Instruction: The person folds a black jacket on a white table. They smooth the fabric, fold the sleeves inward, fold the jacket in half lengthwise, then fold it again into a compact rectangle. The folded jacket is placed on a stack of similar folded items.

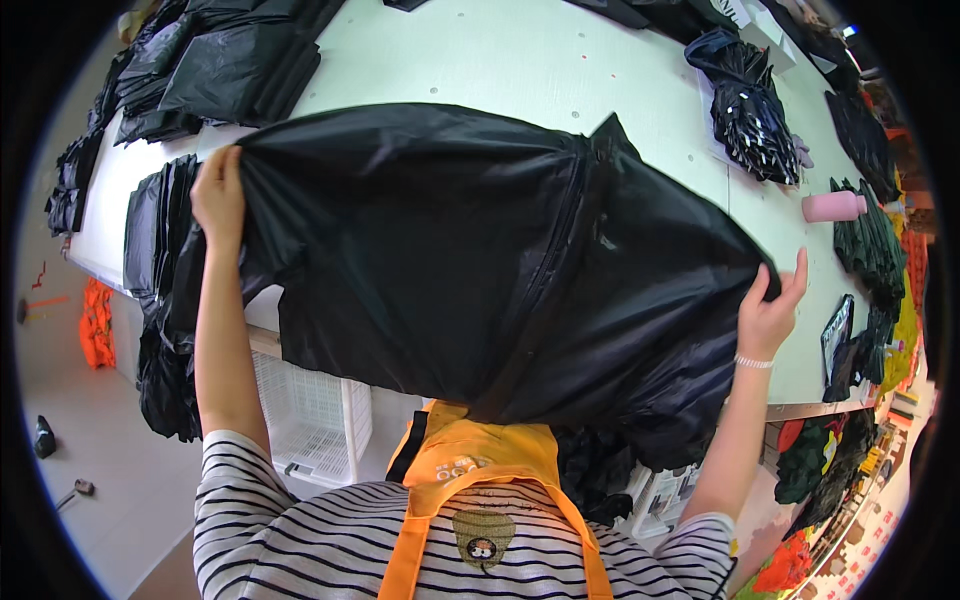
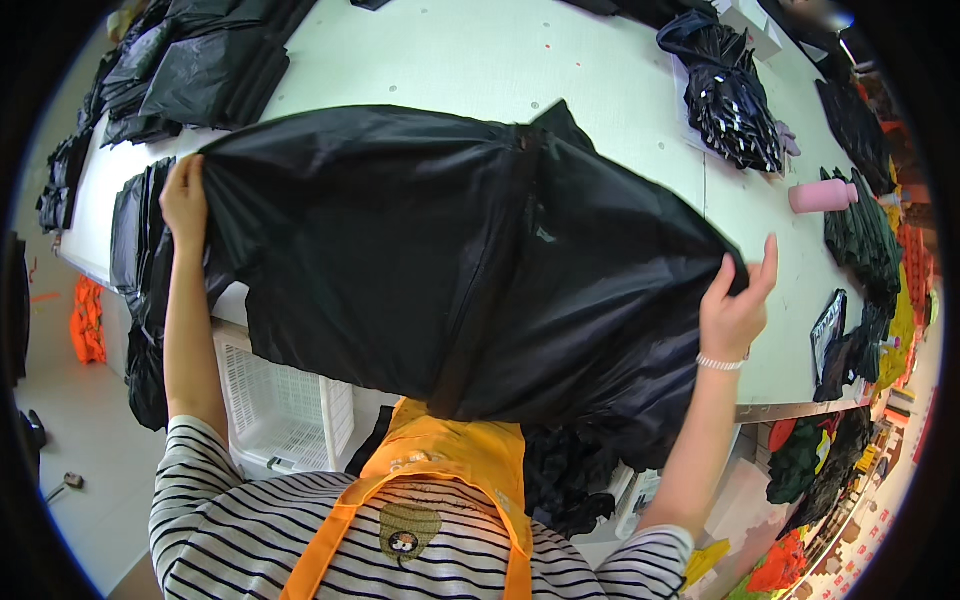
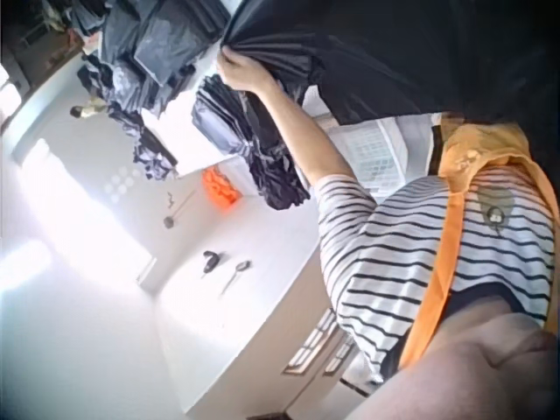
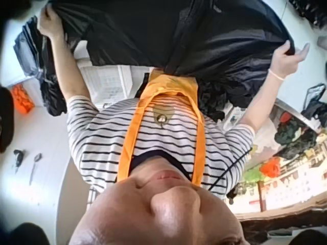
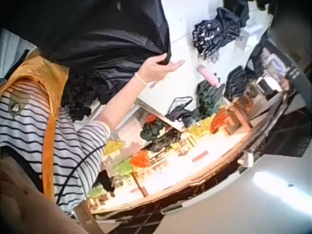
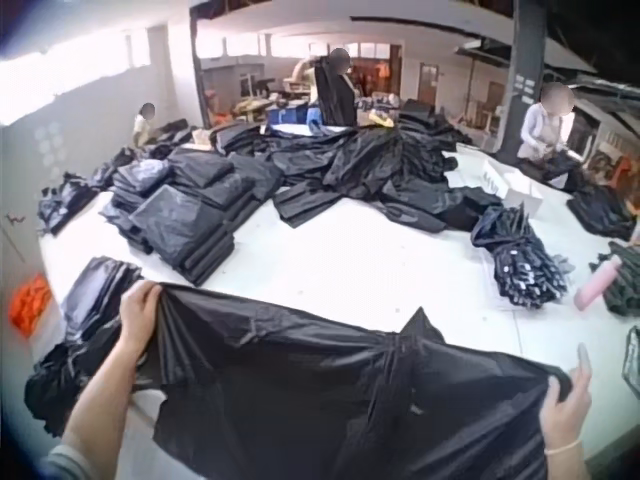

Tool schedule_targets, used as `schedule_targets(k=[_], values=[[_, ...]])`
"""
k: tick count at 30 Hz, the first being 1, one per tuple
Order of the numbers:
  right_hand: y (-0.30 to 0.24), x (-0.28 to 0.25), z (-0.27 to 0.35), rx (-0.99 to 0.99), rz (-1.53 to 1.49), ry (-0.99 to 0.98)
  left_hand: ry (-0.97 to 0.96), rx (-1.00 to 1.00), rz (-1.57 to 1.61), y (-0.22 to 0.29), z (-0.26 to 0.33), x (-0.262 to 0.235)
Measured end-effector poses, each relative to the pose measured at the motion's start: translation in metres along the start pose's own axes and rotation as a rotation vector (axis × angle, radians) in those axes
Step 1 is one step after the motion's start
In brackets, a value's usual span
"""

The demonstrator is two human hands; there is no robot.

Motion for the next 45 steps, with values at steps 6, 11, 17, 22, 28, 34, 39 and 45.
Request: schedule_targets(k=[6, 11, 17, 22, 28, 34, 39, 45], values=[[0.055, 0.046, -0.042, -0.218, -0.061, 0.134, 0.377, -0.202, -0.156, -0.029, 0.005, -0.036], [0.051, 0.173, -0.031, 0.195, -0.002, -0.486, -0.267, 0.051, -0.518, -0.023, 0.059, 0.04], [-0.004, 0.265, -0.047, 0.455, -0.479, -0.63, -0.636, -0.067, -0.232, 0.099, 0.024, 0.116], [-0.041, 0.333, -0.056, 0.64, -0.593, -0.567, -1.153, -0.276, -0.106, 0.157, 0.013, 0.195], [-0.043, 0.354, -0.067, 0.85, -0.657, -0.387, -0.713, -0.357, 0.297, 0.174, -0.016, 0.23], [-0.062, 0.35, -0.068, 0.417, -0.149, -0.263, -0.634, -0.181, 0.053, 0.199, -0.016, 0.242], [-0.157, 0.308, -0.015, 0.373, -0.709, -0.49, -0.392, -0.043, 0.321, 0.206, -0.006, 0.183], [-0.161, 0.318, 0.038, 0.31, -0.487, -0.53, -0.871, 0.085, 0.159, 0.204, 0.066, 0.185]])
Point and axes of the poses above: each hand's wrist, its own z-axis away from the middle knuckle, its own x-axis out of the palm, y = z × x, the point moved 3 cm from there along -z, towards the middle knuckle, and after that the axes turned 14 degrees about -z, right-handed, at the moved point
